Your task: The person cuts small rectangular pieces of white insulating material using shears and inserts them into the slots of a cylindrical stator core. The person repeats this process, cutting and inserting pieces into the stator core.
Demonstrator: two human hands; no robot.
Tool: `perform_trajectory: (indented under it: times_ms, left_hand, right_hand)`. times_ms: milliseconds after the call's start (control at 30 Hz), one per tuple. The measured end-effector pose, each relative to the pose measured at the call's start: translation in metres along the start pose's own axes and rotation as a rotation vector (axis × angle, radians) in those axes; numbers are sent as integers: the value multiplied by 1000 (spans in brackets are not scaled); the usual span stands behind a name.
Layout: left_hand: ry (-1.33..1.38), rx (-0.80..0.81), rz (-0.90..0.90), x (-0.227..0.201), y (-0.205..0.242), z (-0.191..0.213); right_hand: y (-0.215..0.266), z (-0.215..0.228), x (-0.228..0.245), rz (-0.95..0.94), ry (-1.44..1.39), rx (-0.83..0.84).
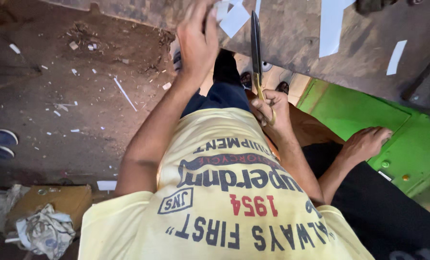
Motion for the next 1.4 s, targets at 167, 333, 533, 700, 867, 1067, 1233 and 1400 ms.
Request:
perform_trajectory:
  times_ms: [167,333,533,700,867,1067,1233,1400]
  left_hand:
    - [-137,457,-71,-20,28,-27]
    - [-348,610,-211,-22,56,3]
    - [221,219,117,14,83,23]
    - [943,-72,529,57,91,-28]
    - [765,-155,462,63,90,-31]
    - [755,-201,431,67,96,-33]
    - [635,-191,380,58,91,-24]
    - [622,-185,419,53,83,-20]
  right_hand:
    - [3,2,5,-54,93,11]
    - [1,4,-13,-174,169,83]
    - [0,4,-30,-182,138,131]
    - [0,5,-33,-178,120,130]
    - [2,6,-31,-148,132,133]
    - [4,10,-33,-105,191,134]
    - [11,17,-36,-45,193,112]
    - [24,34,-40,-24,195,92]
Point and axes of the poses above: each hand's wrist, its own y-axis away from the middle knuckle, its own z-axis out of the back of the hand, x = y × z, the point moved 7 cm from there along -y, towards the middle knuckle, and after that the axes turned 11 degrees about x, right-handed, at the moved point
